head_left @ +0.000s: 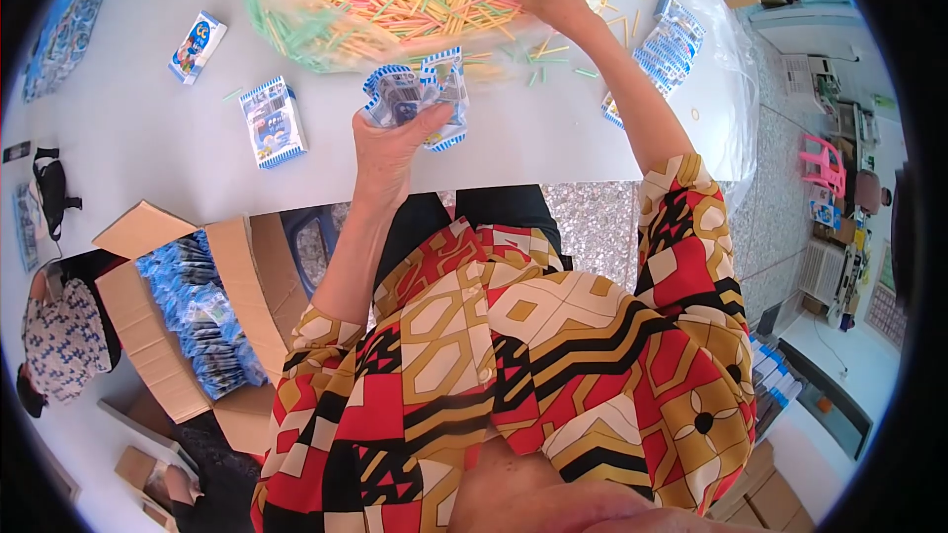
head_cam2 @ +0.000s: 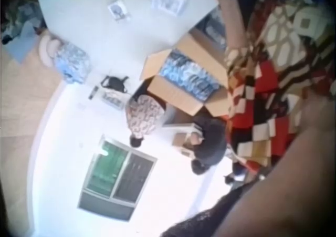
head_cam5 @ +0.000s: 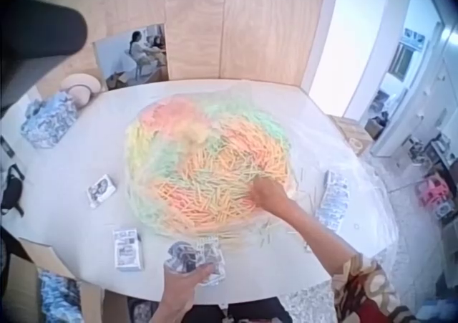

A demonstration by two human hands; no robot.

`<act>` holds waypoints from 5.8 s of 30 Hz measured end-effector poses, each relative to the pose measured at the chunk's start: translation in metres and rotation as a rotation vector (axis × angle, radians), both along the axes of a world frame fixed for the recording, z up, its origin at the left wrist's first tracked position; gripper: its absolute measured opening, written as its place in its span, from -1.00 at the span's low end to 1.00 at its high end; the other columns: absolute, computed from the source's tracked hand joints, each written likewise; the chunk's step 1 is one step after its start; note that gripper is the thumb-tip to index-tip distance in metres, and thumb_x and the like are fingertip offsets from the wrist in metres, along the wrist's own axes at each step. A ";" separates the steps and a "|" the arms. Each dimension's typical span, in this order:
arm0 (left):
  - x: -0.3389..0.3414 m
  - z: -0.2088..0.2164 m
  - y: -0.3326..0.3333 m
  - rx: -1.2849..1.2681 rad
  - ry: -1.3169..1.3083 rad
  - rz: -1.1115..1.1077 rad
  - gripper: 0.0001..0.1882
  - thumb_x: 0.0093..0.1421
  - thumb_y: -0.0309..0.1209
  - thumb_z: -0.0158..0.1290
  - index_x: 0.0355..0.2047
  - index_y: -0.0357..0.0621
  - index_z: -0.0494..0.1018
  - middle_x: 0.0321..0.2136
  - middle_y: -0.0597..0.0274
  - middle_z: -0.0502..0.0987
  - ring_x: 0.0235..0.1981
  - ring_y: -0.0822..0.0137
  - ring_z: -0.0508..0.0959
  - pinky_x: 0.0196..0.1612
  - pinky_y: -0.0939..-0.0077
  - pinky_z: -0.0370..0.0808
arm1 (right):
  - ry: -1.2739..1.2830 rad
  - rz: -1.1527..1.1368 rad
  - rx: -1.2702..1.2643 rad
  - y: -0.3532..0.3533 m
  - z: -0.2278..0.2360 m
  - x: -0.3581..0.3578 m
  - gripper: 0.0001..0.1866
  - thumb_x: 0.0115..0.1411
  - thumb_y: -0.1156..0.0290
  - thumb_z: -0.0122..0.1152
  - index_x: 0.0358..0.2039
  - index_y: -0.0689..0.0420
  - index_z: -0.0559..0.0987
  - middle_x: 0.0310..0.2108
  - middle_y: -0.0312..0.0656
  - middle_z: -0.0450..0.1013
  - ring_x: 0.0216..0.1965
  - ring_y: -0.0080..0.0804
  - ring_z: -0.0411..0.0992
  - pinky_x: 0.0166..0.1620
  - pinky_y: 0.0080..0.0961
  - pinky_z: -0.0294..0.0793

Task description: Packing small colorful plastic sticks into individual plastic bags at a low workspace.

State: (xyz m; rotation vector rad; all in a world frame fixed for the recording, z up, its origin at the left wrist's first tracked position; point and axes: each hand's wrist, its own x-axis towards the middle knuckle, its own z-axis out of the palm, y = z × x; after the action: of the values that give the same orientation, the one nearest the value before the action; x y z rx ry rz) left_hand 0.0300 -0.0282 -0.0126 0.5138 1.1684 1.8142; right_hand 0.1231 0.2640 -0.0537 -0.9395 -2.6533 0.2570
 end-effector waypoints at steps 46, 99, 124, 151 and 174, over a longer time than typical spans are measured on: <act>0.015 0.003 0.003 -0.002 0.166 -0.058 -0.81 -0.04 -0.58 0.21 -0.36 -0.25 0.52 -0.45 0.31 0.55 -0.44 0.56 0.50 -0.34 0.67 0.43 | 0.614 0.578 -0.560 -0.152 0.103 0.052 -0.89 0.12 0.57 0.14 -0.31 0.22 0.46 -0.28 -0.30 0.40 -0.45 -0.68 0.33 -0.40 -0.72 0.32; 0.019 0.006 0.011 0.063 0.034 -0.102 -0.77 -0.04 -0.60 0.20 -0.31 -0.24 0.50 -0.42 0.27 0.56 -0.42 0.52 0.53 -0.31 0.62 0.49 | 0.395 0.564 -0.590 -0.145 0.145 0.054 -0.89 0.17 0.48 0.08 -0.43 0.22 0.36 -0.35 -0.14 0.37 -0.34 -0.42 0.38 -0.31 -0.57 0.36; 0.010 0.012 0.010 0.025 0.071 -0.108 -0.79 0.02 -0.52 0.17 -0.29 -0.25 0.48 -0.43 0.19 0.57 -0.42 0.43 0.56 -0.31 0.55 0.51 | 0.810 0.334 -0.642 -0.142 0.087 0.082 -0.84 0.25 0.53 -0.05 -0.19 0.24 0.46 -0.37 -0.32 0.47 -0.32 -0.69 0.39 -0.23 -0.75 0.38; 0.016 0.007 0.013 -0.123 -0.052 -0.169 -0.79 0.14 -0.46 0.05 -0.22 -0.26 0.42 -0.36 0.01 0.56 -0.36 0.26 0.59 -0.28 0.39 0.55 | 0.741 -0.512 -0.172 -0.090 -0.043 0.203 -0.81 0.11 0.46 0.13 -0.25 0.23 0.49 -0.47 -0.20 0.43 -0.52 -0.55 0.35 -0.41 -0.61 0.38; 0.012 0.015 0.009 0.096 -0.313 -0.244 -0.73 0.18 -0.47 -0.04 -0.11 -0.30 0.40 -0.21 0.02 0.52 -0.22 0.28 0.56 -0.16 0.43 0.51 | 0.647 0.272 -1.131 -0.196 0.019 0.054 -0.77 0.23 0.38 0.03 -0.25 0.30 0.52 -0.36 -0.32 0.48 -0.33 -0.71 0.32 -0.21 -0.68 0.34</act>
State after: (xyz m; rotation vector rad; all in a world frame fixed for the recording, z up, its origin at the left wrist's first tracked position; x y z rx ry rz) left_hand 0.0421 -0.0195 0.0026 0.3904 0.7741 1.6720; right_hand 0.1771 0.0681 -0.0344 -0.5448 -1.8722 1.8703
